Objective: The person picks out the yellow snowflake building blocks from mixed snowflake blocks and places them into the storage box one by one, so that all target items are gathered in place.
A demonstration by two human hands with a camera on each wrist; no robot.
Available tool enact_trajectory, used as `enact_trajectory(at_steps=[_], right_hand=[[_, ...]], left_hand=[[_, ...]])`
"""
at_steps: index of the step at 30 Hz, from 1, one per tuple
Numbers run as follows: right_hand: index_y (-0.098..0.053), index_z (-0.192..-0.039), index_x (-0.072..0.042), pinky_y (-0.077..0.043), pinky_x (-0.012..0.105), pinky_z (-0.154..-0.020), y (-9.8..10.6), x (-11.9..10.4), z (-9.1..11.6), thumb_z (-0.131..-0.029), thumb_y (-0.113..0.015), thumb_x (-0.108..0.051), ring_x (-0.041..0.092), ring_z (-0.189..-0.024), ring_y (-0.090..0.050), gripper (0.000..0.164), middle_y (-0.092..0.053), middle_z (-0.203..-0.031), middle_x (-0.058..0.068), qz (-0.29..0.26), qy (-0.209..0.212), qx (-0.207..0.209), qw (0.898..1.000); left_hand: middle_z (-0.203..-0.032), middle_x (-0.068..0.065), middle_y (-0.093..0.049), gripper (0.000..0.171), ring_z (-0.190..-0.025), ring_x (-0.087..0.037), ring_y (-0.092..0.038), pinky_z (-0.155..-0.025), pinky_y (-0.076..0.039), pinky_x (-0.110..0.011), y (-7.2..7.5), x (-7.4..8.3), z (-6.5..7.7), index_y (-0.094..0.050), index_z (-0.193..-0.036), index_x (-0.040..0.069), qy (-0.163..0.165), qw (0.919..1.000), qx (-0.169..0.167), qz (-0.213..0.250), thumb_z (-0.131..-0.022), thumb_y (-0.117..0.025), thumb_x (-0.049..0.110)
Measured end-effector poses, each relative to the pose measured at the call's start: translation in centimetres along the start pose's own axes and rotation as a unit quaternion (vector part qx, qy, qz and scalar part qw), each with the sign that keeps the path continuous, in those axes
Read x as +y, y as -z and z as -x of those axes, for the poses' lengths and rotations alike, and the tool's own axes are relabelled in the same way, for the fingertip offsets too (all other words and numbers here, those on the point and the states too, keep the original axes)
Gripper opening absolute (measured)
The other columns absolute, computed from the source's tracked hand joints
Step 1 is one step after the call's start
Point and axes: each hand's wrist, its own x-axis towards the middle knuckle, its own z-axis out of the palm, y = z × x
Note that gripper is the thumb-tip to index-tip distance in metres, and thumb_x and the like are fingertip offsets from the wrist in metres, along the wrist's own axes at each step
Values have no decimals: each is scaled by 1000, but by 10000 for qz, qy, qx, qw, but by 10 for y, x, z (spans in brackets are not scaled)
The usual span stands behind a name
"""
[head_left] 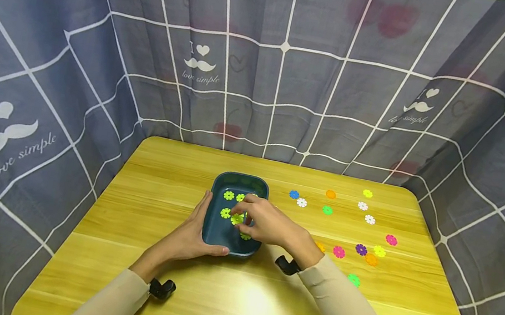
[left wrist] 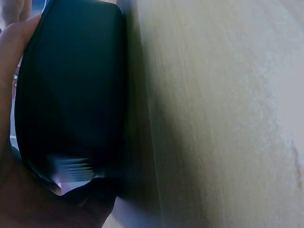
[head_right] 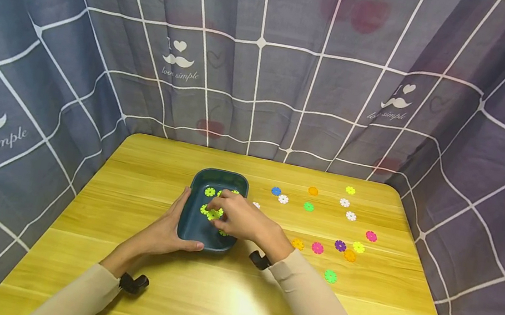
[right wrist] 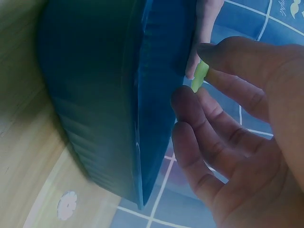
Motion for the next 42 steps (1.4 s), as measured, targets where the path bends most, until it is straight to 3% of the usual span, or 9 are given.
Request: enact_trajectory(at_steps=[9,17,27,34,42], right_hand=[[-83,-138,-6,-67,22,-84,0,0,0,-106,-88,-15,14,-92,-82,34,-77,-131,13,-20,-69,-8,10000],[-82,-141,-9,-69,27,-87,0,0,0,-106,-89,-20,21,-97,-85,37,-77,-134,15,-32,-171,-30,9998],[-82,-141,-5,-69,27,-87,1,1,2,-106,-89,-18,23,-99,-84,37,-76,-130,14,-56,-111,-1,9999],[-84,-140,-10,-67,28,-89,2,4,5,-107,-88,-19,24,-101,-82,34,-75,-127,8,82,-240,2,9997],[-82,-141,-7,-68,33,-91,6,11,11,-108,-87,-18,24,-102,-80,36,-77,-134,12,-8,-387,20,9992]], left_hand=[[-199,-3,13,155,-181,-52,-21,-138,-35,-78,0,1,0,16,-188,29,-5,10000,-2,24,-88,-100,58],[-199,-4,13,154,-181,-52,-20,-137,-35,-78,1,2,-1,16,-188,29,22,10000,-7,8,-89,-100,56],[-199,-3,14,155,-182,-51,-18,-138,-35,-78,1,1,-1,16,-188,29,42,10000,-6,66,-89,-100,57],[-199,-3,14,156,-182,-51,-18,-138,-34,-78,0,1,0,16,-188,30,53,9999,-14,108,-88,-101,56],[-199,-2,13,155,-182,-51,-18,-138,-34,-79,0,2,0,15,-188,32,67,9998,2,174,-88,-101,55]])
